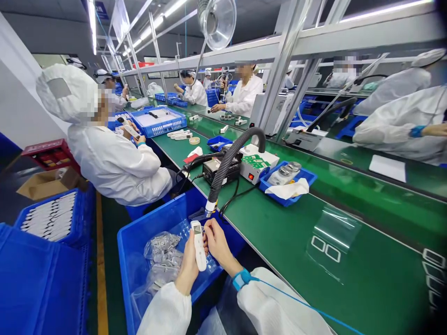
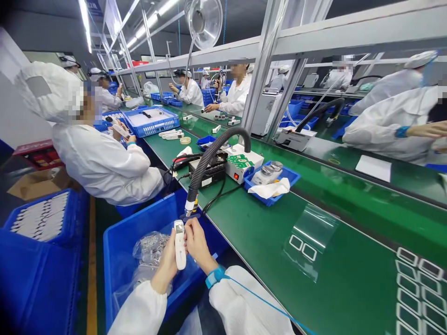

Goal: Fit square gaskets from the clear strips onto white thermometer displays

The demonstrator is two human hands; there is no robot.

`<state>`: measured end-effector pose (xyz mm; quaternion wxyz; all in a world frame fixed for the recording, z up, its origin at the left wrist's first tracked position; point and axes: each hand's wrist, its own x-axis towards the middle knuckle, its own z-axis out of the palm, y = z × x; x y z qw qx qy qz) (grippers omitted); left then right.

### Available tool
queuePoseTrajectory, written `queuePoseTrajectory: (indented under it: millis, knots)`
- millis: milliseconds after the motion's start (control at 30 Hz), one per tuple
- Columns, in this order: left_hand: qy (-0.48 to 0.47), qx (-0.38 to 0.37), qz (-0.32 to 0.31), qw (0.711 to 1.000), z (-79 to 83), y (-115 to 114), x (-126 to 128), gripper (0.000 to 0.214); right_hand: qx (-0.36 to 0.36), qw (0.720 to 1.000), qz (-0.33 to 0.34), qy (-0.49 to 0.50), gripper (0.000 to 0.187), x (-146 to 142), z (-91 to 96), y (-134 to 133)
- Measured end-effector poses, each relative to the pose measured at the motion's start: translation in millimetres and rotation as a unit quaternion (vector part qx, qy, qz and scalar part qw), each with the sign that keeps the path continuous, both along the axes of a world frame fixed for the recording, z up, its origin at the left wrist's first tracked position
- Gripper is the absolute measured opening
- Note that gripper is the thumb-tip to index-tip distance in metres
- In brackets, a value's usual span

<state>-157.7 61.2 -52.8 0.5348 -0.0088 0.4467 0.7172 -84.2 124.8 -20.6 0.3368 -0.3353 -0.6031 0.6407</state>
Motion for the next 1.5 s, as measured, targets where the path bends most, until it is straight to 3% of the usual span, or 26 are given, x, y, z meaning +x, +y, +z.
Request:
queuePoseTrajectory:
  millis: [133,333,500,600,733,800,900,1167,1500]
  knots:
    - [0.028,-0.023,0.022,0.999,1.7,-0.6,-3.2,0.056,0.076,0.997,-0.008,0.014,0.015,1.4,-1.1,5.1]
    - [0.074,-0.038,0.021,0.996,8.5,-3.1,-5.0,0.056,0.093,0.995,-0.048,-0.006,0.014,3.1,10.1,7.5]
    - [0.095,-0.07,-0.03,0.993,11.0,-25.9,20.5,0.061,0.051,0.996,-0.047,-0.051,0.016,59.9,22.8,-2.8]
    - [0.099,-0.078,-0.078,0.989,17.5,-46.6,49.6,0.06,0.0,0.996,-0.044,-0.081,0.016,114.5,34.2,-18.1]
    - [0.119,-0.078,-0.171,0.975,32.0,-67.9,91.7,0.062,-0.161,0.98,-0.038,-0.115,0.016,177.9,52.7,-38.9]
    - [0.112,-0.079,-0.202,0.97,38.7,-72.9,108.5,0.062,-0.234,0.965,-0.04,-0.112,0.018,199.7,58.9,-45.9]
    - [0.095,-0.083,-0.228,0.965,47.5,-74.4,125.0,0.061,-0.289,0.951,-0.058,-0.095,0.018,221.4,63.0,-51.5]
    - [0.058,-0.095,-0.266,0.958,69.2,-72.2,145.5,0.061,-0.326,0.939,-0.088,-0.067,0.018,249.3,67.9,-55.5]
    - [0.0,-0.126,-0.305,0.944,80.7,-75.4,169.4,0.061,-0.325,0.941,-0.078,-0.05,0.025,256.8,77.7,-58.2]
